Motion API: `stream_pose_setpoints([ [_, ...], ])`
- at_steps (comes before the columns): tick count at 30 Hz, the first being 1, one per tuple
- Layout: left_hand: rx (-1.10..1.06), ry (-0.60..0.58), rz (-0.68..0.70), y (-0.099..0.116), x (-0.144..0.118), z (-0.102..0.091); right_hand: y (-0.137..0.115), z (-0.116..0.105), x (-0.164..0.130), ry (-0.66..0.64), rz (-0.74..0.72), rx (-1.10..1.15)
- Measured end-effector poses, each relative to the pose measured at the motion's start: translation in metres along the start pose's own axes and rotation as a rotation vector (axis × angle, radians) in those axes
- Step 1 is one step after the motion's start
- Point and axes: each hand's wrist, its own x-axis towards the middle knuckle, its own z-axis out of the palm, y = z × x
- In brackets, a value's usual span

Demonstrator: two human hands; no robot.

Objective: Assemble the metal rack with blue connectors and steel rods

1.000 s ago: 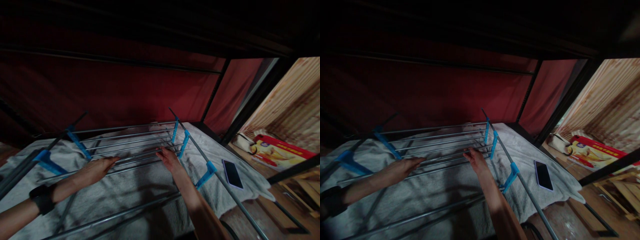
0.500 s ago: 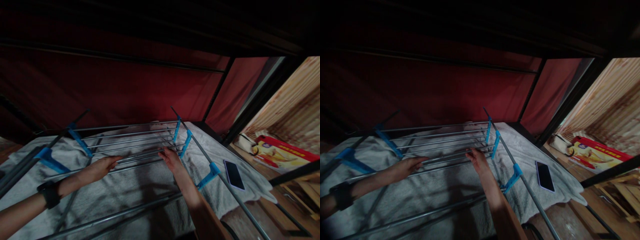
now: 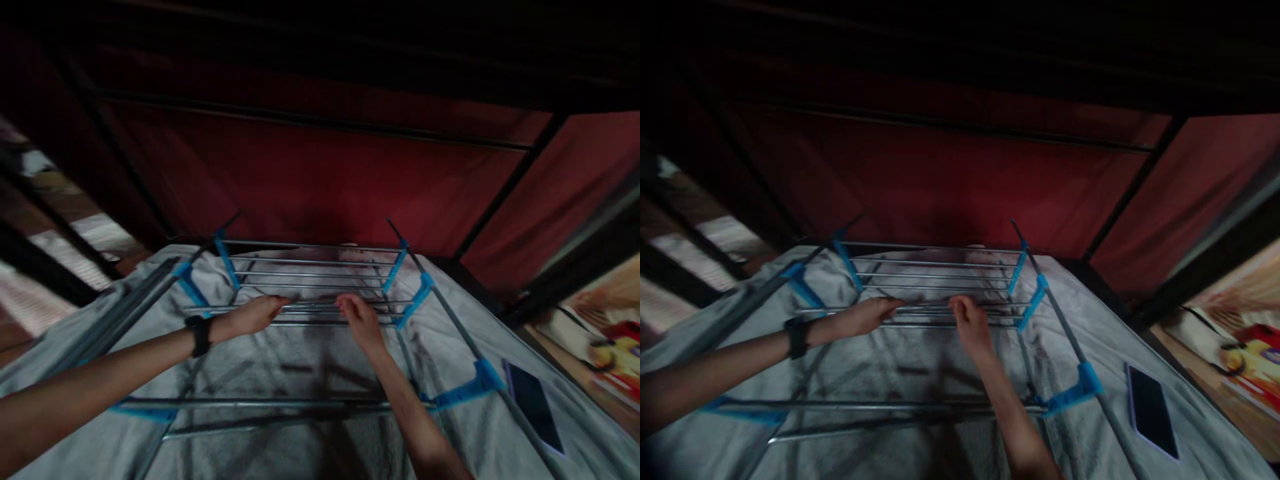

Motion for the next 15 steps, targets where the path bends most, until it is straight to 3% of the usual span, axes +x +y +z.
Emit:
stream_pose_setpoints([
  [2,0.010,0.025,0.019,0.003,-0.001,-0.001,-0.011,0.015,0.008,-0.068,-0.250,-0.323],
  [5,0.068,0.044,0.006,0.001,-0.002,-0.002,-0.018,0.041,0.022,-0.286,-0.429,-0.722],
  [7,0.097,0.064,0.007,0.002,-0.002,-0.003,-0.017,0.056,0.028,-0.411,-0.465,-0.901],
  [10,0.101,0.095,0.027,0.008,-0.002,-0.012,-0.012,0.066,0.035,-0.491,-0.485,-1.041],
  [13,0.133,0.124,0.066,0.012,-0.007,-0.039,-0.010,0.066,0.039,-0.507,-0.506,-1.089],
  [15,0.092,0.233,0.040,0.008,-0.019,-0.068,-0.009,0.064,0.040,-0.512,-0.522,-1.091],
])
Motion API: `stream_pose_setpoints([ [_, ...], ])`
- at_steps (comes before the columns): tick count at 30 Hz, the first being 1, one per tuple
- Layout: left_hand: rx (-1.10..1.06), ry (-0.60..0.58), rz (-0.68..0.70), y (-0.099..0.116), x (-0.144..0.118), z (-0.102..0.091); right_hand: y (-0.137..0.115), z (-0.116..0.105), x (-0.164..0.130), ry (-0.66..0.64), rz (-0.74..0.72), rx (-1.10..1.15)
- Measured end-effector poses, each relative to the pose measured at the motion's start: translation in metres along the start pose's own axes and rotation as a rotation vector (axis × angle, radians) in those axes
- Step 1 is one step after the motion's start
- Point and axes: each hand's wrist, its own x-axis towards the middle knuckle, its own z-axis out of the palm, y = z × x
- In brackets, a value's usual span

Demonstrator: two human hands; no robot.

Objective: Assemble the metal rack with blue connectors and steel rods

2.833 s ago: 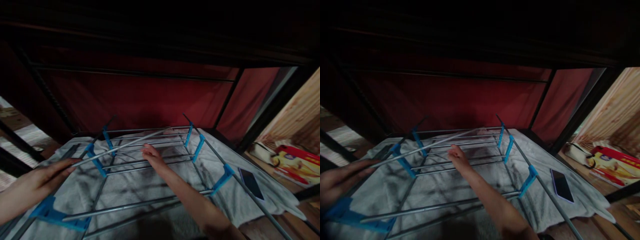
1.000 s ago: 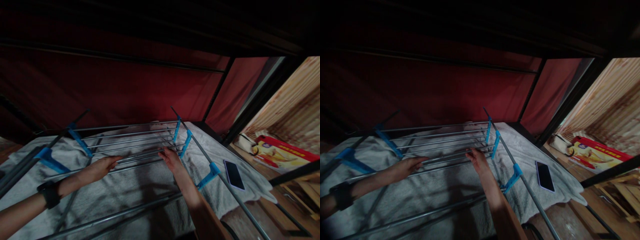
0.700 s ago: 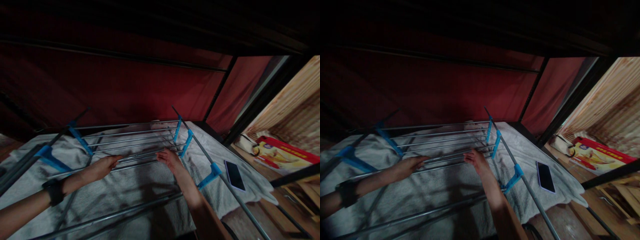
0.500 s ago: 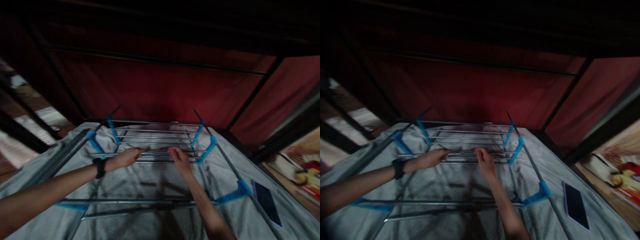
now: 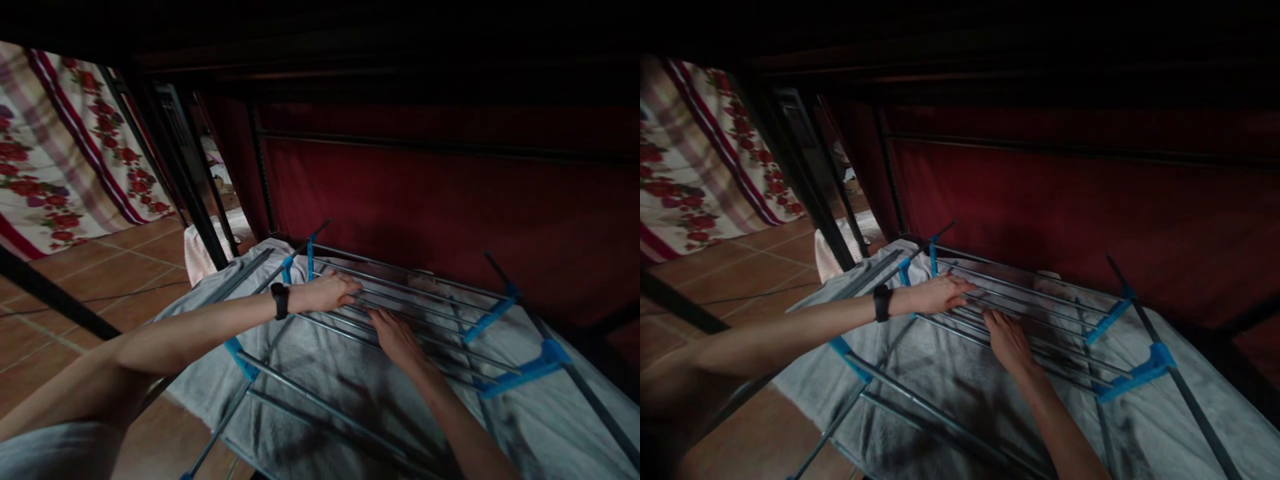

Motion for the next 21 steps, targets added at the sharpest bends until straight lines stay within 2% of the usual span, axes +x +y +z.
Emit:
stream_pose_setpoints([
  [4,-0.250,0.393,-0.310,-0.036,-0.032,-0.061,0.002,0.001,-0.002,0.015,-0.023,0.023],
  [6,-0.323,0.478,-0.428,-0.060,-0.053,-0.074,0.002,0.002,-0.003,0.021,-0.030,0.031],
  [7,-0.357,0.493,-0.484,-0.071,-0.063,-0.074,0.003,0.002,-0.003,0.023,-0.034,0.032],
  [10,-0.606,0.479,-0.620,-0.096,-0.084,-0.053,0.004,0.004,-0.003,0.030,-0.032,0.020],
  [14,-1.116,0.355,-0.646,-0.104,-0.093,-0.011,0.004,0.006,-0.003,0.028,-0.030,0.000],
  [15,-1.155,0.335,-0.622,-0.103,-0.093,-0.004,0.004,0.006,-0.003,0.027,-0.031,0.000],
  [17,-1.131,0.371,-0.558,-0.100,-0.091,0.007,0.004,0.007,-0.002,0.028,-0.034,-0.001],
  [21,-1.037,0.568,-0.519,-0.093,-0.081,0.019,0.005,0.009,-0.003,0.031,-0.032,-0.005],
])
